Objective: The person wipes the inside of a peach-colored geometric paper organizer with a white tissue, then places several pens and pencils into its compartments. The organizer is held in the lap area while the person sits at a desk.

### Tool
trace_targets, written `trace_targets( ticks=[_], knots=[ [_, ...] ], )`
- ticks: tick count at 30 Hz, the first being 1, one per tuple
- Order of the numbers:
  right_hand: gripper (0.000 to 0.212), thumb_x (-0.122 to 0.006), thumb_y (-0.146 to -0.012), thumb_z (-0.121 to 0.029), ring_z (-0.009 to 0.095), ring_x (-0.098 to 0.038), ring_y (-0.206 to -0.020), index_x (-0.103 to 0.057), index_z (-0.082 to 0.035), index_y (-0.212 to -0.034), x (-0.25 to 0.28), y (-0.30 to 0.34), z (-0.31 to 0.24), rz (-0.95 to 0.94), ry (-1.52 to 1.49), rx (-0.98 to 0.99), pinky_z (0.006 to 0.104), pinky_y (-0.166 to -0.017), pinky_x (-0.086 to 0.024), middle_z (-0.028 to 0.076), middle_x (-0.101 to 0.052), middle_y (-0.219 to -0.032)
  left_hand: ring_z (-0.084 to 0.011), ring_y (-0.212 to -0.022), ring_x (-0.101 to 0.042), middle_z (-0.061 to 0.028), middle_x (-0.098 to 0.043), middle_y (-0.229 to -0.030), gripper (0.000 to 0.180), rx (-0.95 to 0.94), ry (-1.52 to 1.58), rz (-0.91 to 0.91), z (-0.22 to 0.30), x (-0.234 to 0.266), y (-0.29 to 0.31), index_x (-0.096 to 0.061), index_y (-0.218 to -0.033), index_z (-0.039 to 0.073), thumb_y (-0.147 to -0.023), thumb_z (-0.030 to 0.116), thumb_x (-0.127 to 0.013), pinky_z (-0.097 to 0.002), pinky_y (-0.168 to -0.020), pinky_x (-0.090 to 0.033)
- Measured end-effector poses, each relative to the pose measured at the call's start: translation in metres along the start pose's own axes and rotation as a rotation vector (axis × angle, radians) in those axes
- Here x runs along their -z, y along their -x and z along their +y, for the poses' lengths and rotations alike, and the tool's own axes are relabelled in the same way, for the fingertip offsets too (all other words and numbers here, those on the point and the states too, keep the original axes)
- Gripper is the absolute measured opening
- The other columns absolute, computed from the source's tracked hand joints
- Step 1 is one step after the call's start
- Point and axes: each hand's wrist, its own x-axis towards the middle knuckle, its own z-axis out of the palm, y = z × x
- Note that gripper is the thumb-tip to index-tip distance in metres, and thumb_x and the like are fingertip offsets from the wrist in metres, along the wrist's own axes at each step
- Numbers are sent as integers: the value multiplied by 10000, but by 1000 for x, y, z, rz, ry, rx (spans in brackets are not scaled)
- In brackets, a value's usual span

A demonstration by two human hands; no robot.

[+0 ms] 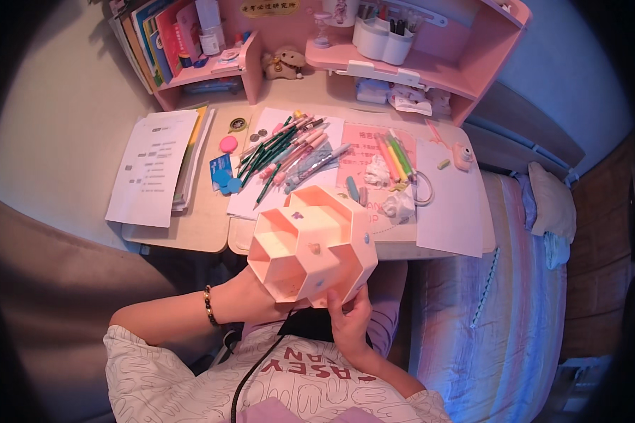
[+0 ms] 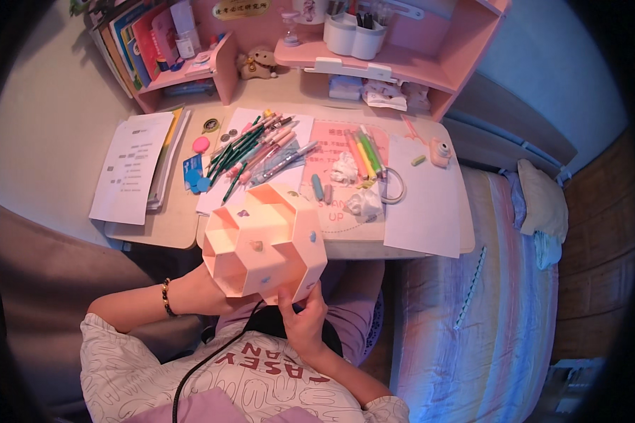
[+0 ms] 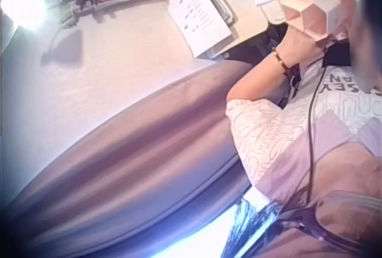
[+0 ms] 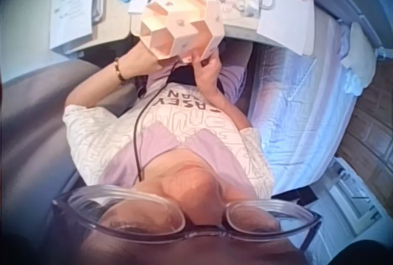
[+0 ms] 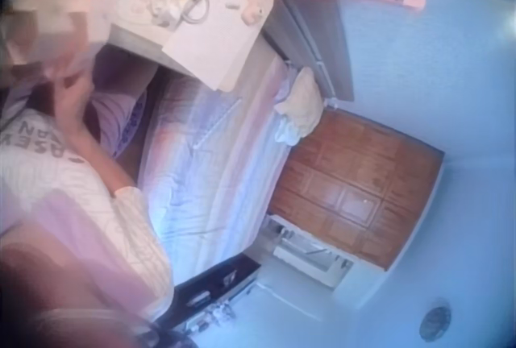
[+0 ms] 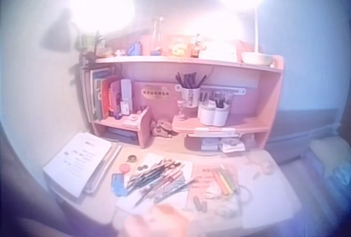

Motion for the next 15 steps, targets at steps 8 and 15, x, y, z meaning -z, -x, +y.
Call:
trace_targets(
  ticks=[8,15],
  knots=[
    [397,-660,-946,-184,146,-620,-967,-483,38,-1224,-1,-1,9,50,-214,-45,294,-839,-521,102,-624,-1086,-352,-1072,-579,-146,-599,-1164,334,22,41,-105,-9,7,-5,-613,-1167,91,-886,266,-654,-427,-898,-479],
    [379,-648,-948,-164,137,-612,-969,-494,56,-1215,1,-3,6,-24,-57,20,283,-837,-501,118,-636,-1061,-318,-1095,-577,-131,-602,-1181,342,-3,104,-305,-7,9,14,-628,-1172,103,-903,314,-648,-420,-954,-453]
  ],
)
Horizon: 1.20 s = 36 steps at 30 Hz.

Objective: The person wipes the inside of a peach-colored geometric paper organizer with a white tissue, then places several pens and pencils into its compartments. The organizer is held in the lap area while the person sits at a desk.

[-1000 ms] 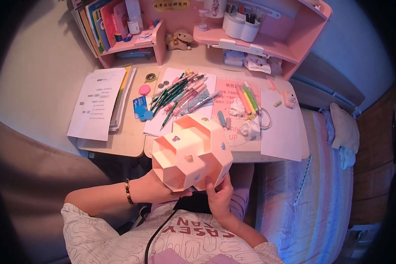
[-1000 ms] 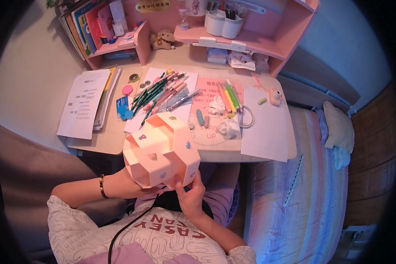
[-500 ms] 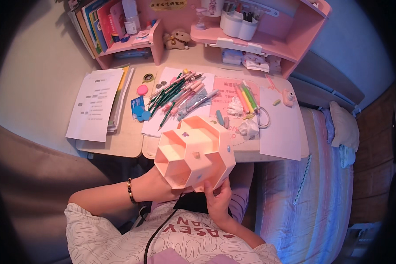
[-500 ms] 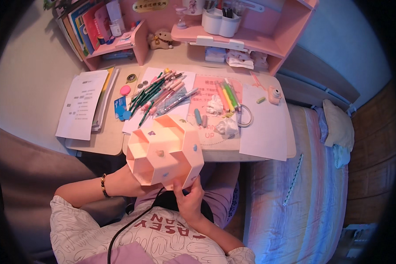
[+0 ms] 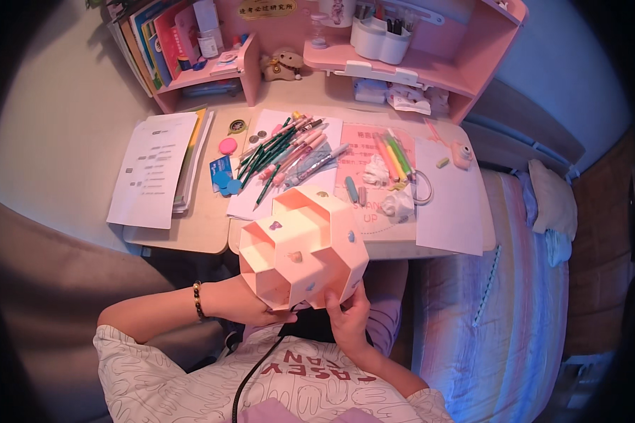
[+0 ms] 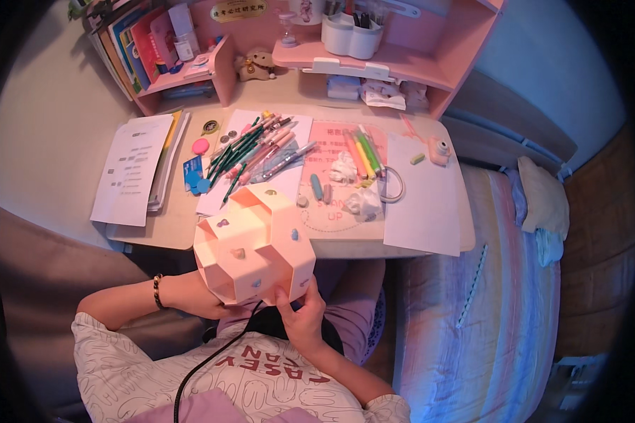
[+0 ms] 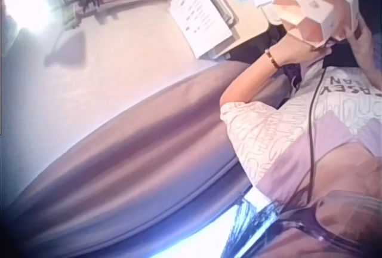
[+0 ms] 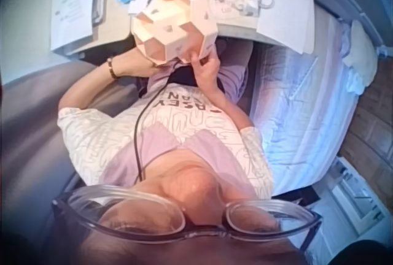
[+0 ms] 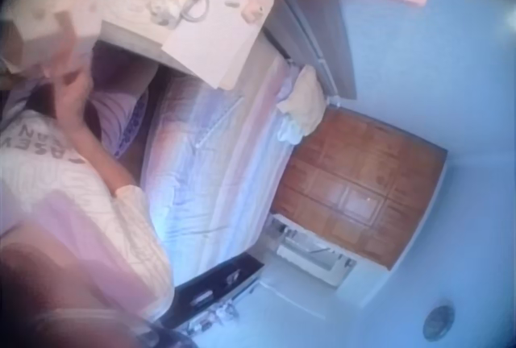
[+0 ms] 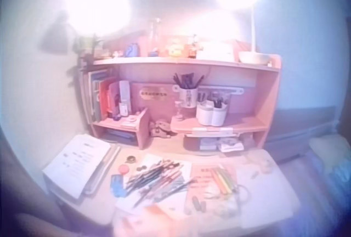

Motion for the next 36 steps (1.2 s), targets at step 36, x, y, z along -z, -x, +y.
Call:
trace_targets(
  ticks=[36],
  knots=[
    [434,-663,-947,-204,116,-609,-960,-477,29,-1263,3,12,8,-55,106,6,256,-822,-491,94,-639,-1085,-298,-1008,-621,-102,-640,-1119,290,-64,-70,162,-12,-19,14,-662,-1129,116,-870,245,-683,-400,-865,-505]
  ],
)
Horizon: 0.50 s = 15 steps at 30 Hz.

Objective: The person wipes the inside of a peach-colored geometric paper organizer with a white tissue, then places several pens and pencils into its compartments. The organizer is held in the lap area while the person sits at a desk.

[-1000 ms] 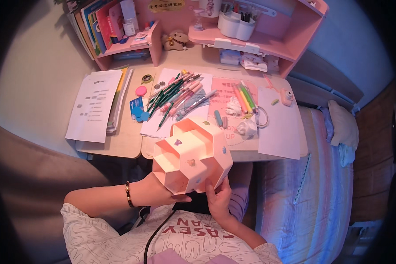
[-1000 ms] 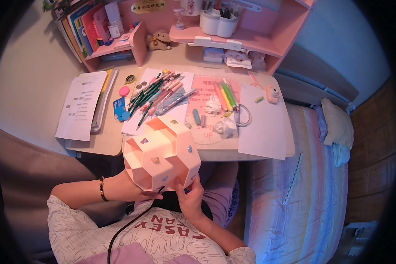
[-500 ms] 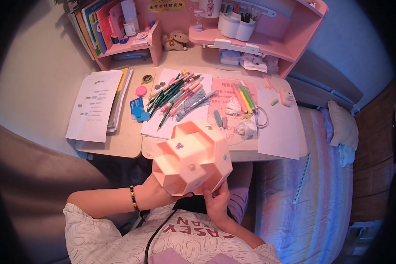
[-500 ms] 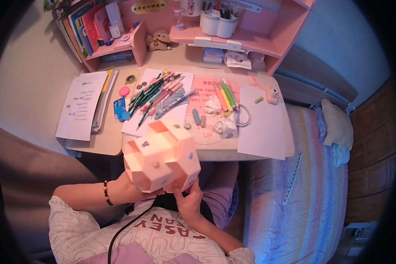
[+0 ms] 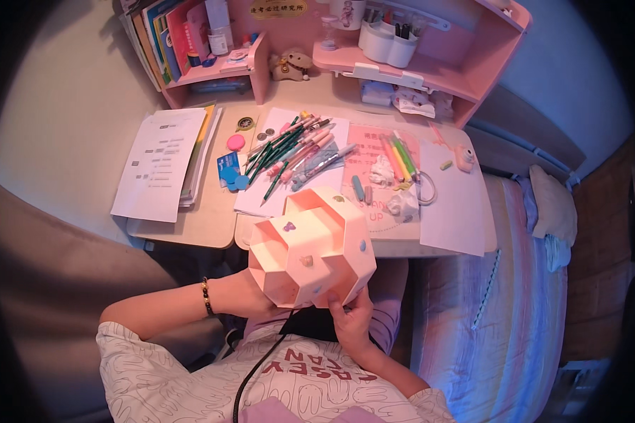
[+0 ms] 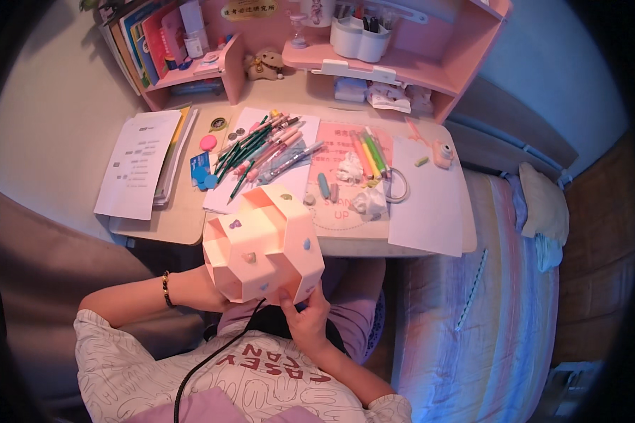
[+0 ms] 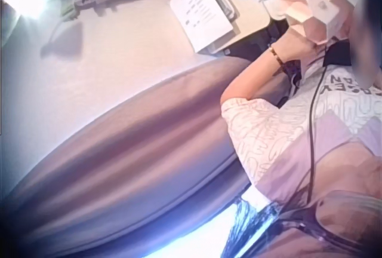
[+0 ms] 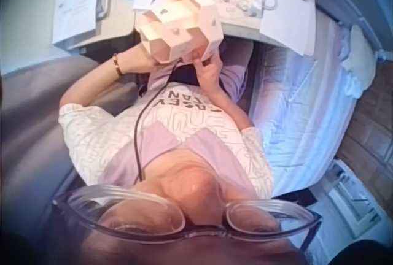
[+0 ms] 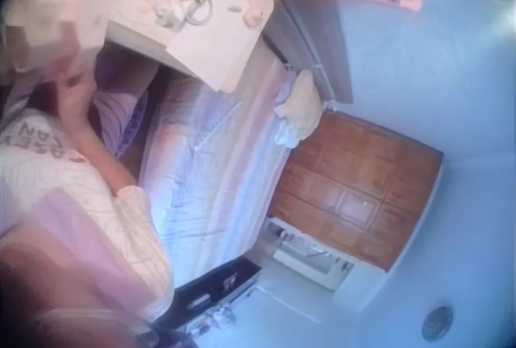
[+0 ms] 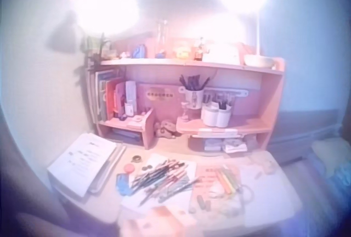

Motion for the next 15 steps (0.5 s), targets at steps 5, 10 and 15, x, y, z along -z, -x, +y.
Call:
trace_targets(
  ticks=[5,10,15],
  knots=[
    [432,-664,-947,-210,114,-601,-962,-487,45,-1248,1,-8,-8,44,-5,-4,255,-827,-486,97,-641,-1082,-316,-1088,-587,-116,-598,-1189,388,31,-5,-93,5,17,-19,-625,-1194,123,-866,318,-694,-420,-927,-475],
    [448,-666,-945,-217,122,-610,-957,-488,57,-1250,6,-12,-5,64,-22,-20,263,-816,-494,100,-644,-1078,-334,-1221,-517,-109,-543,-1310,503,1,-165,-15,9,14,-28,-594,-1266,144,-827,352,-725,-457,-1026,-414],
    [442,-650,-958,-210,112,-589,-995,-484,51,-1274,1,-14,-5,46,-96,-57,251,-857,-473,86,-632,-1121,-329,-1246,-505,-105,-534,-1335,561,29,-243,59,3,-1,-23,-588,-1281,153,-790,367,-756,-446,-1052,-398]
  ],
)
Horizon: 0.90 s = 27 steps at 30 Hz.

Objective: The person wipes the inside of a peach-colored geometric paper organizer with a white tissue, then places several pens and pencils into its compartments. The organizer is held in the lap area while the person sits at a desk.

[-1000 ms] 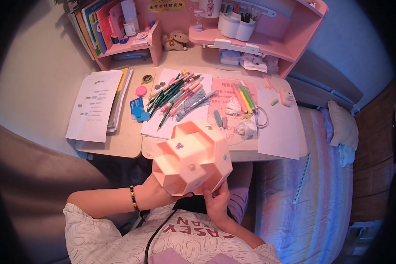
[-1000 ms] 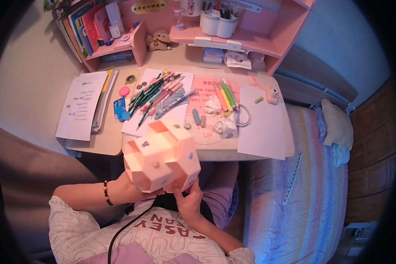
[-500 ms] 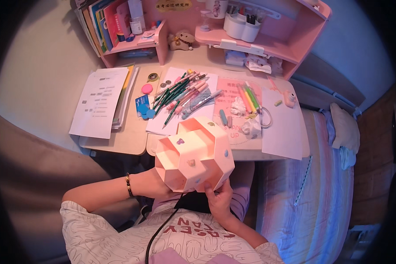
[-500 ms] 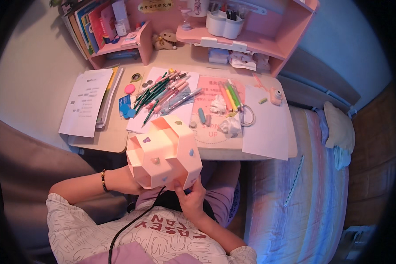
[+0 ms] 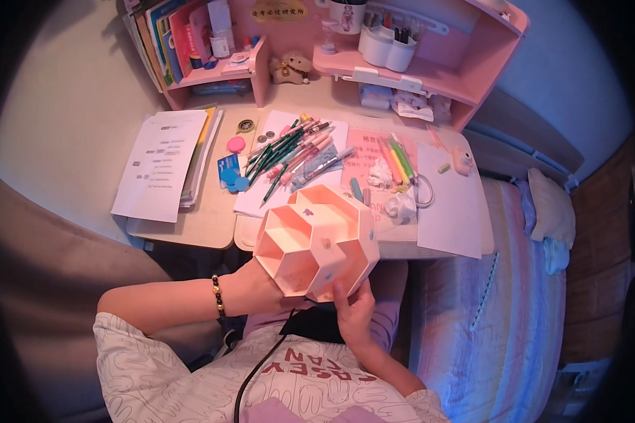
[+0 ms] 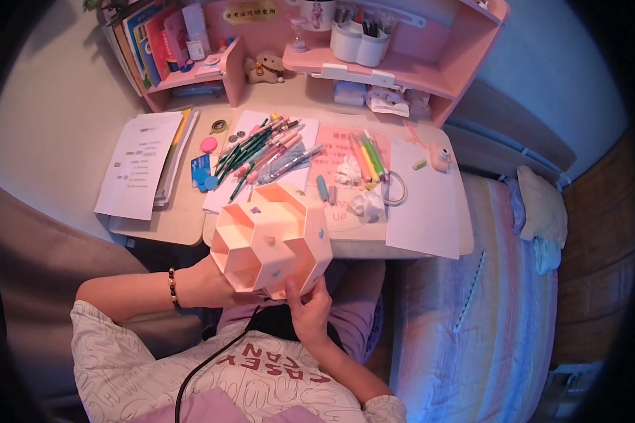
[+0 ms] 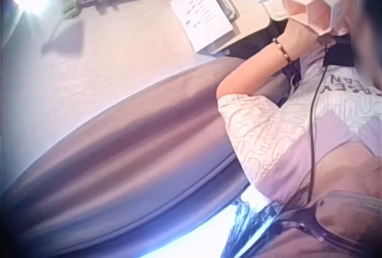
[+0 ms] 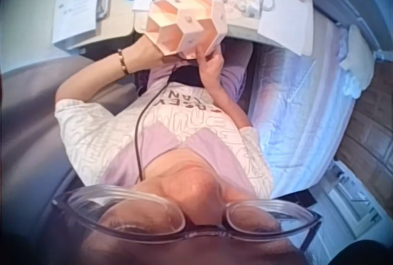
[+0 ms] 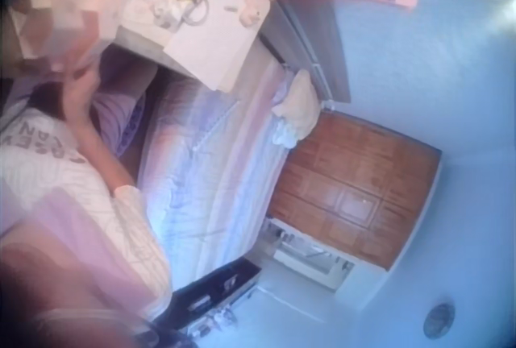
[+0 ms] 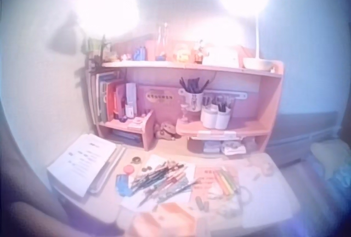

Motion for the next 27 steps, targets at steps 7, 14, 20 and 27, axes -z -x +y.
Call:
trace_targets(
  ticks=[7,14,20,27],
  knots=[
    [426,-662,-948,-179,112,-592,-1003,-492,49,-1265,2,2,0,-62,88,30,254,-870,-475,90,-636,-1116,-307,-1221,-530,-91,-557,-1310,534,121,181,20,7,-1,11,-597,-1248,130,-792,356,-757,-430,-1033,-416],
    [419,-670,-939,-165,119,-608,-988,-495,45,-1256,-2,7,-2,-58,94,32,256,-854,-484,95,-643,-1119,-295,-1066,-608,-107,-620,-1184,404,57,167,24,4,8,15,-641,-1171,105,-829,295,-740,-407,-914,-485],
    [453,-675,-937,-187,126,-607,-996,-478,51,-1269,0,8,1,-30,-1,6,260,-854,-482,103,-641,-1130,-332,-1090,-587,-128,-607,-1180,349,4,222,-97,0,17,3,-609,-1195,100,-896,278,-632,-422,-947,-466],
    [418,-683,-934,-188,136,-618,-960,-495,56,-1216,1,-4,10,54,-88,65,275,-818,-523,116,-636,-1085,-356,-1098,-574,-165,-593,-1188,368,-11,218,-181,-16,22,-12,-608,-1180,75,-862,255,-653,-434,-950,-457]
  ],
)
